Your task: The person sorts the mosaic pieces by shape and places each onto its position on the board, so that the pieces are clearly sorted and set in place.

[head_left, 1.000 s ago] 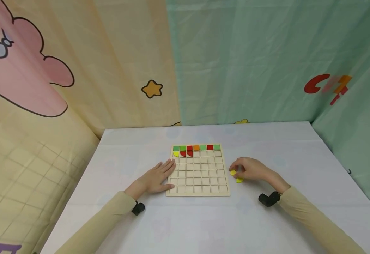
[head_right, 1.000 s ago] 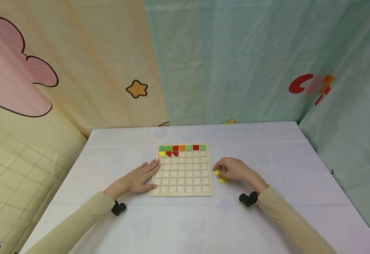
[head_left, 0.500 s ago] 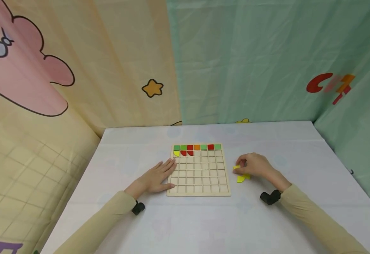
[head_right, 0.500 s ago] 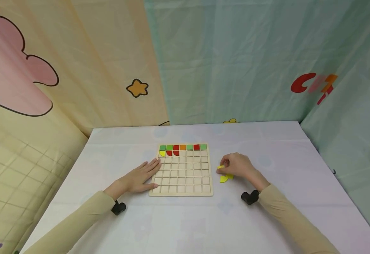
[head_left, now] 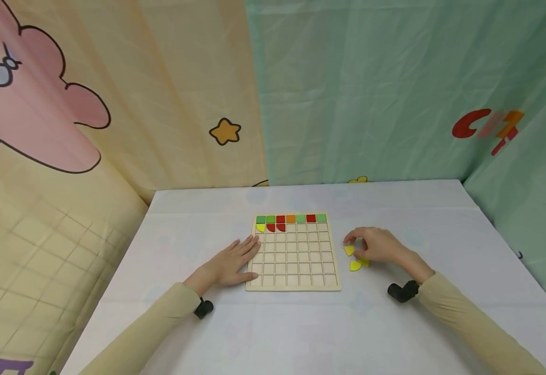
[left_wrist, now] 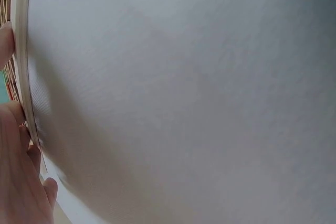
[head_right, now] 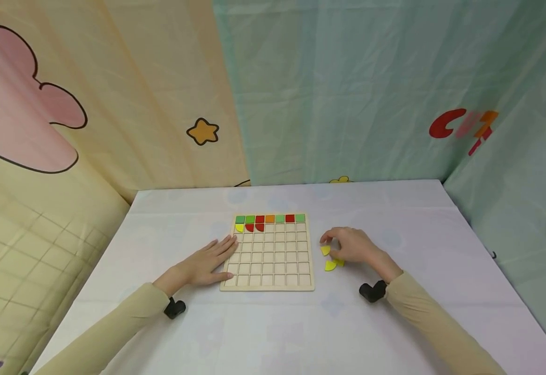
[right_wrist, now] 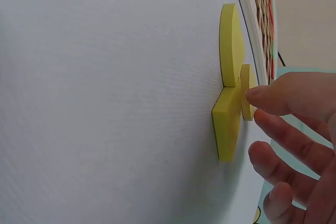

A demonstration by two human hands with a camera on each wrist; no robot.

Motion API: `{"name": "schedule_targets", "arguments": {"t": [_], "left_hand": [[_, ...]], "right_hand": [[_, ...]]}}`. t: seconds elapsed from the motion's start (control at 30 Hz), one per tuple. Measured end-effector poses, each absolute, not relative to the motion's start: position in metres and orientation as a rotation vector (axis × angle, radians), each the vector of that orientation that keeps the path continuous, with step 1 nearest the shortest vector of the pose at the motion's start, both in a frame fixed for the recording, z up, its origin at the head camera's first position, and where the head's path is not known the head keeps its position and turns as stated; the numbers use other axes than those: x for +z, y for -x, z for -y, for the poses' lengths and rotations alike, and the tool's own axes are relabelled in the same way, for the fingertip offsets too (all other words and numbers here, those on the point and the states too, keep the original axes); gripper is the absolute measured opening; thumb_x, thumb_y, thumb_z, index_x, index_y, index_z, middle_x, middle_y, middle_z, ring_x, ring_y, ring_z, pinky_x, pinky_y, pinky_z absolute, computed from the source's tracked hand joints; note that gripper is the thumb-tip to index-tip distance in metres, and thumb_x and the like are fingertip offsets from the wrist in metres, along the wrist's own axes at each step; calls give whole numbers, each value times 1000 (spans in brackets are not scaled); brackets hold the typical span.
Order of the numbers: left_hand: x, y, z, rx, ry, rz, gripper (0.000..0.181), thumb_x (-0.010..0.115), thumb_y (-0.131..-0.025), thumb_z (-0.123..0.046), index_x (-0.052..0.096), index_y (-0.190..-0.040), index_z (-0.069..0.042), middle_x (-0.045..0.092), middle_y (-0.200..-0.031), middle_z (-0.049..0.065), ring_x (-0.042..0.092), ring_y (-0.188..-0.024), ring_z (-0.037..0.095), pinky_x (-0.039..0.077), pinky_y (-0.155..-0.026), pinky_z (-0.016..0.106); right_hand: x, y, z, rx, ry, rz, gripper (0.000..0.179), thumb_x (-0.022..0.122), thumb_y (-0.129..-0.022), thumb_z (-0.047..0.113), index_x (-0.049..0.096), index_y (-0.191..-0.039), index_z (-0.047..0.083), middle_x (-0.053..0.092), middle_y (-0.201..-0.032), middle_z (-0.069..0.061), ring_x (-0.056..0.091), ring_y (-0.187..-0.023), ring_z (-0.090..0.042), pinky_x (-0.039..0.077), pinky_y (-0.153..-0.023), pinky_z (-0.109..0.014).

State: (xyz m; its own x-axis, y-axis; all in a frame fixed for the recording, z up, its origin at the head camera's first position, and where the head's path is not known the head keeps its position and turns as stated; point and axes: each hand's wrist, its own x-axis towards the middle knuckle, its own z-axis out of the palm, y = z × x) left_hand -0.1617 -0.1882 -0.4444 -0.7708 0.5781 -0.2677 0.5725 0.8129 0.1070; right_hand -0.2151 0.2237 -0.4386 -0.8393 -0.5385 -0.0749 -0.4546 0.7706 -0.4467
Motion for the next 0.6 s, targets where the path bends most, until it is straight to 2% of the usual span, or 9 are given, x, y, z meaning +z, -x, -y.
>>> {"name": "schedule_targets", "arguments": {"t": [0.2,0.5,0.6], "left_hand": [[-444,162,188,21,-885,-2708,85,38,-95,-62,11,-155,-8,5,-163,7,4,-151,24,12,-122,47],[-443,161,189,41,-894,-2710,84,38,-96,-61,12,-155,-7,5,-163,8,4,-151,24,12,-122,47],[-443,161,189,44,-896,-2709,84,38,-96,-61,13,-154,-7,6,-163,9,5,-151,25,13,-122,47]], "right_hand": [[-438,216,-224,-597,818,-2759,25,72,-80,15,70,-105,17,67,-91,7,47,-55,-4,39,-51,-21],[-440,217,-220,-545,878,-2749,32,75,-81,26,68,-111,20,64,-85,12,45,-55,-2,37,-52,-21],[-442,216,-219,-550,895,-2730,28,74,-82,25,70,-110,21,62,-84,13,44,-57,-2,36,-52,-20]]}}
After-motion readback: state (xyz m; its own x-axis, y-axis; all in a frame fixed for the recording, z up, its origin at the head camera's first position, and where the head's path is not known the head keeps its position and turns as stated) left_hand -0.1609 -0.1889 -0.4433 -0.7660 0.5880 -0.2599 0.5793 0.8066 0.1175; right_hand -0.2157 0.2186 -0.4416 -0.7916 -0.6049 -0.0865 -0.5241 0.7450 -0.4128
